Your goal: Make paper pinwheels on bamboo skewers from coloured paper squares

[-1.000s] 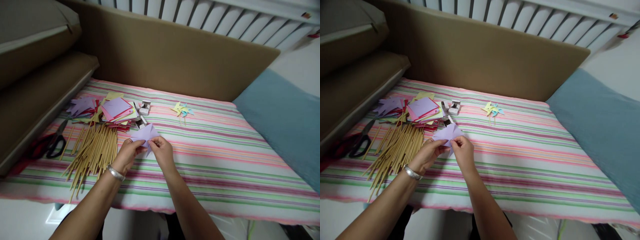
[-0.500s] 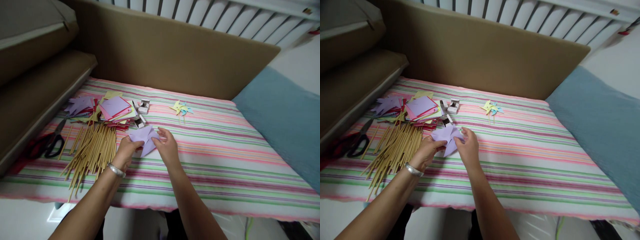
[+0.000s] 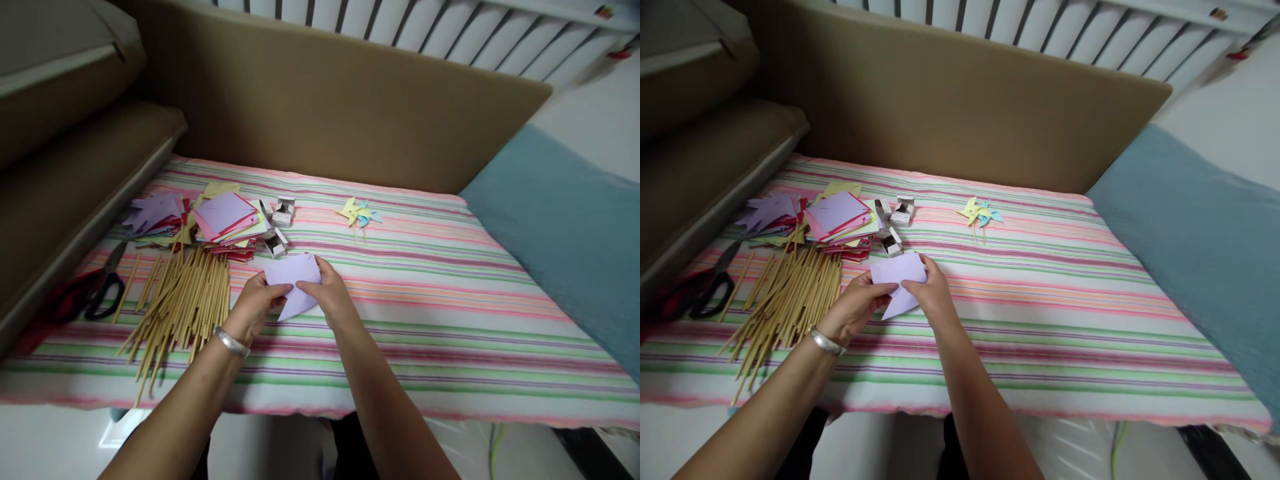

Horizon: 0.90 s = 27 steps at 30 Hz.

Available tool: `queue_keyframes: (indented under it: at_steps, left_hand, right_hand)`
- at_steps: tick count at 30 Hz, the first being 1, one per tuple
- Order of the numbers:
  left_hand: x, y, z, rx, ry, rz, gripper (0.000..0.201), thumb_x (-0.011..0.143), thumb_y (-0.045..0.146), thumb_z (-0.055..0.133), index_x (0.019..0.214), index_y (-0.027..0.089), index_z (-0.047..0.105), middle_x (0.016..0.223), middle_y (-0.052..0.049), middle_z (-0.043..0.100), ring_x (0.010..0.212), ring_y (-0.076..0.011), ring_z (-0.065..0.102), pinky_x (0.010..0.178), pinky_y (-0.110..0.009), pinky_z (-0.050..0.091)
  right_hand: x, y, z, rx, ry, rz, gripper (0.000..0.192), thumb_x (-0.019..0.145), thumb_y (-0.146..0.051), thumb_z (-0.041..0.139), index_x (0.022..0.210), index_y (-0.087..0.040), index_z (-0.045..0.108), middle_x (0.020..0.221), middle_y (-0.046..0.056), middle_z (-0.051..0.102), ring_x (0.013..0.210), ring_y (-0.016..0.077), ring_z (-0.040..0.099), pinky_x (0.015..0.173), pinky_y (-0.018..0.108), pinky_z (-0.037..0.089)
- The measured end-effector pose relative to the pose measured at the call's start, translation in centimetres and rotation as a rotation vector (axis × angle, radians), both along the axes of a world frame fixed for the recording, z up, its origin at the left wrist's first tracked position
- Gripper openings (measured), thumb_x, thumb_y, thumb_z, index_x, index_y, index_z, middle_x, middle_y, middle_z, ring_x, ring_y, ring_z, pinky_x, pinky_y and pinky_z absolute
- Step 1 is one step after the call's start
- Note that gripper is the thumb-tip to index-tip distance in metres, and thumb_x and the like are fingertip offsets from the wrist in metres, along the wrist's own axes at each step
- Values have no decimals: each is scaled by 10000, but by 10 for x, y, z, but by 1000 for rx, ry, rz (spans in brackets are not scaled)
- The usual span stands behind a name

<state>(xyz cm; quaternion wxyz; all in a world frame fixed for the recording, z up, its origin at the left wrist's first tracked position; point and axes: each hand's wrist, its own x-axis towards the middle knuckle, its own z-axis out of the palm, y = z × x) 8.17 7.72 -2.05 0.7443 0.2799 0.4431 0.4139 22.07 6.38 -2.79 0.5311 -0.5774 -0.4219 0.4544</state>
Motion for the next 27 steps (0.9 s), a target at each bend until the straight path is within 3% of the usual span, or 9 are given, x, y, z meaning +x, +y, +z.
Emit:
queue_keyframes:
  at_steps: [3,7,14,18,22,25,27]
  left_hand:
    - [1,-1,-2,-39,-110,-49,271,545,193,773,790,133,674,700,-33,688,595,-120,611,629,-245,465]
    - [3,-2,-3,-36,-158,-20,211,547,197,777,713,124,669,698,-37,687,627,-117,610,697,-248,455]
    - [1,0,-2,-15,-122,54,190,535,207,771,673,122,671,646,-32,684,588,-122,596,611,-233,442]
    - [-12,11,4,0,-43,164,189,484,195,776,539,132,607,524,-5,634,514,-113,558,542,-226,412]
    - [-30,22,7,22,11,212,215,475,209,766,510,135,567,476,11,595,477,-109,528,507,-229,381]
    - [-37,25,8,20,26,171,205,482,228,754,553,126,591,487,3,604,477,-122,534,499,-239,377]
    - [-39,25,8,24,52,148,209,480,236,750,567,125,596,501,-4,616,481,-129,542,495,-241,375]
  right_hand:
    - [-1,-1,1,9,75,-30,523,584,-176,662,1097,-200,562,1004,52,664,835,203,615,683,306,504]
    - [-6,-2,3,21,161,-38,508,588,-165,667,1082,-194,555,968,48,664,789,187,610,675,293,500]
    - [-15,-4,0,39,172,-65,551,638,-194,657,1166,-191,499,1018,62,658,839,196,625,729,318,510]
    - [-14,-11,3,117,-154,-74,557,754,-259,585,1282,-204,416,987,85,647,841,207,625,746,376,514]
    - [-14,-21,6,442,-676,59,433,790,-159,532,1211,-259,511,1299,95,478,1165,240,472,958,452,409]
    - [-16,-24,3,533,-835,160,376,803,-100,490,1141,-250,558,1410,81,350,1240,240,390,995,460,379]
    - [-17,-24,1,562,-853,135,283,813,-101,487,1037,-233,601,1392,84,374,1222,239,404,972,453,400]
